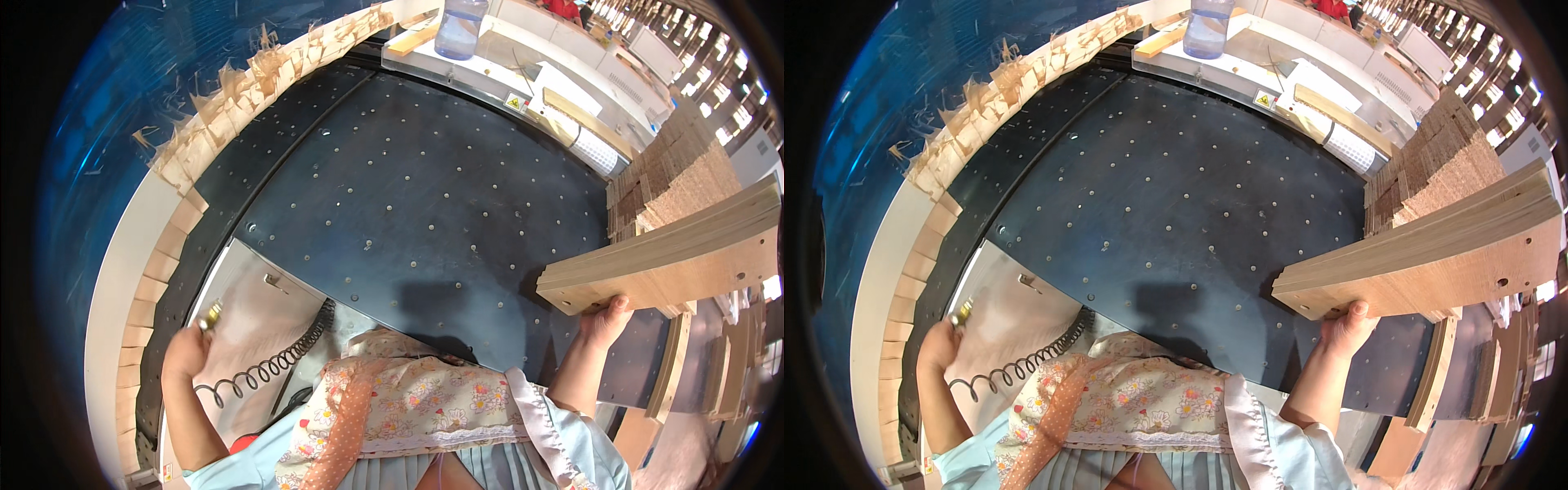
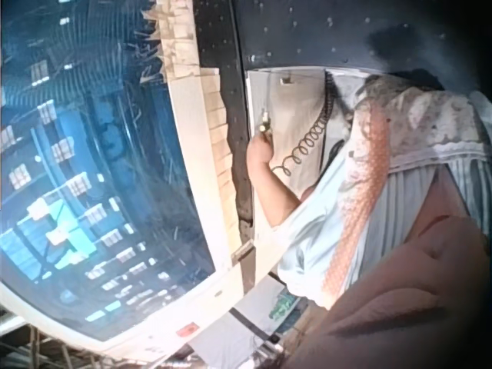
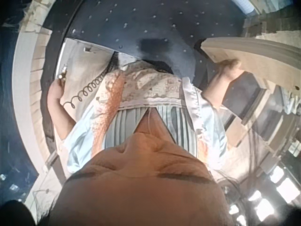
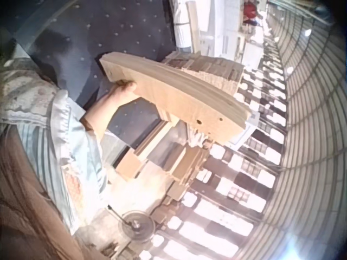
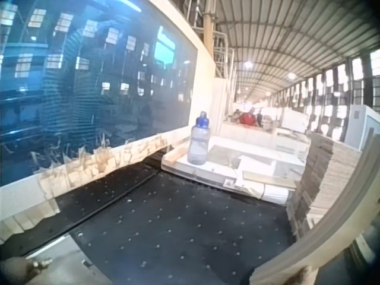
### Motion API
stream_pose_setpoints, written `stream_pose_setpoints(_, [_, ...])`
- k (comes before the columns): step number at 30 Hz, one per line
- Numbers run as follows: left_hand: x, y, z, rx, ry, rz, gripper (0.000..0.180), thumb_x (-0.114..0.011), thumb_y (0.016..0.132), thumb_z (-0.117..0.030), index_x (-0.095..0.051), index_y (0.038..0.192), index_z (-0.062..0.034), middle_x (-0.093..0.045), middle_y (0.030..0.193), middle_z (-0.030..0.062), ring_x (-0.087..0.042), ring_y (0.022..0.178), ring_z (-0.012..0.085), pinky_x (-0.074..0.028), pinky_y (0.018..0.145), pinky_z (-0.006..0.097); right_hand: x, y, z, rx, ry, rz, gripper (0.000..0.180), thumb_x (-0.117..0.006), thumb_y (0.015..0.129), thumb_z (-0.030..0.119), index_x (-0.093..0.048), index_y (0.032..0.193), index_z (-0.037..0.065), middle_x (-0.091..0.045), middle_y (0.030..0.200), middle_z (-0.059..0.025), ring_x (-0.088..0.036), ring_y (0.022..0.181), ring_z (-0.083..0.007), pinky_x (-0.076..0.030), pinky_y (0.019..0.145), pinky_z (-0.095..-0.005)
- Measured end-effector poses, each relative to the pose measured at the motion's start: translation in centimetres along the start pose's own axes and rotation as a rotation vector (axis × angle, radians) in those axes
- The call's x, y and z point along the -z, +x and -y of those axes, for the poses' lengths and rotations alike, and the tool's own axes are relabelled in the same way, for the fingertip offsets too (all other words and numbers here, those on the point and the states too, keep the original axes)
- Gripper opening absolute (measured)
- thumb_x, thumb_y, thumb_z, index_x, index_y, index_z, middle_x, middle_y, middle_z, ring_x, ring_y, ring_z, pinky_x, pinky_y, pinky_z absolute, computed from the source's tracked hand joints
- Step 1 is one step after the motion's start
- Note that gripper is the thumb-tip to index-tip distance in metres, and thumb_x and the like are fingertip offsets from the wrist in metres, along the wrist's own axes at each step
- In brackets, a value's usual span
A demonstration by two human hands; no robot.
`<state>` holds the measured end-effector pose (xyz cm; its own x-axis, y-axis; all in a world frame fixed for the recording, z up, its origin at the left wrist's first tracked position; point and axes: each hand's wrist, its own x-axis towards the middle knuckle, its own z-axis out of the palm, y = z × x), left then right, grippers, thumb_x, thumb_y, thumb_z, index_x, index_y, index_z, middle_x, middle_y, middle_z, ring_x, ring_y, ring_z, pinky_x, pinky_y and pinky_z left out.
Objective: The person assembles wooden furniture components by hand, aligning flat panels, inserting small wooden dowels into pre-drilled holes, and stacking the completed sections on a workbench.
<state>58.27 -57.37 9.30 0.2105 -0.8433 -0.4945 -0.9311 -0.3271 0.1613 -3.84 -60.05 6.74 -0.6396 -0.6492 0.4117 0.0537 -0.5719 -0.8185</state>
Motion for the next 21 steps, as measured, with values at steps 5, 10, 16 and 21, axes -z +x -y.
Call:
stream_pose_setpoints(5, [-3.5,-1.3,-5.4,-0.867,-0.155,0.229,0.021,-0.057,0.080,-0.011,-0.057,0.100,-0.0046,-0.063,0.076,0.0162,-0.061,0.069,0.0315,-0.047,0.060,0.038,-0.9,0.1,-0.2,0.016,-0.032,-0.053,0.090,-0.084,0.060,0.047,-0.042,0.124,0.000,-0.055,0.111,-0.0086,-0.055,0.102,-0.0211,-0.047,0.084,-0.0335])
stream_pose_setpoints(10, [-5.4,1.0,-9.5,-0.627,-0.190,0.202,0.016,-0.055,0.086,-0.015,-0.055,0.100,-0.0051,-0.063,0.079,0.0143,-0.062,0.074,0.0313,-0.048,0.064,0.037,-1.4,1.1,0.1,0.132,-0.033,-0.020,0.089,-0.081,0.065,0.044,-0.038,0.131,0.003,-0.051,0.122,-0.0091,-0.049,0.114,-0.0249,-0.041,0.097,-0.0392])
stream_pose_setpoints(16, [-5.4,1.3,-13.2,-0.594,-0.234,-0.032,0.012,-0.054,0.087,-0.012,-0.055,0.097,-0.0045,-0.063,0.078,0.0133,-0.060,0.072,0.0320,-0.046,0.064,0.037,0.4,0.4,1.5,0.127,-0.092,-0.091,0.094,-0.083,0.061,0.048,-0.039,0.130,0.001,-0.052,0.120,-0.0095,-0.051,0.111,-0.0244,-0.042,0.095,-0.0393])
stream_pose_setpoints(21, [-2.8,4.1,-8.5,-0.639,-0.558,-0.011,0.020,-0.052,0.092,-0.016,-0.054,0.105,0.0001,-0.061,0.076,0.0091,-0.060,0.074,0.0207,-0.046,0.066,0.032,1.2,-1.3,1.3,0.057,-0.219,-0.182,0.072,-0.083,0.062,0.044,-0.051,0.110,-0.001,-0.056,0.091,-0.0050,-0.057,0.078,-0.0169,-0.048,0.063,-0.0299])
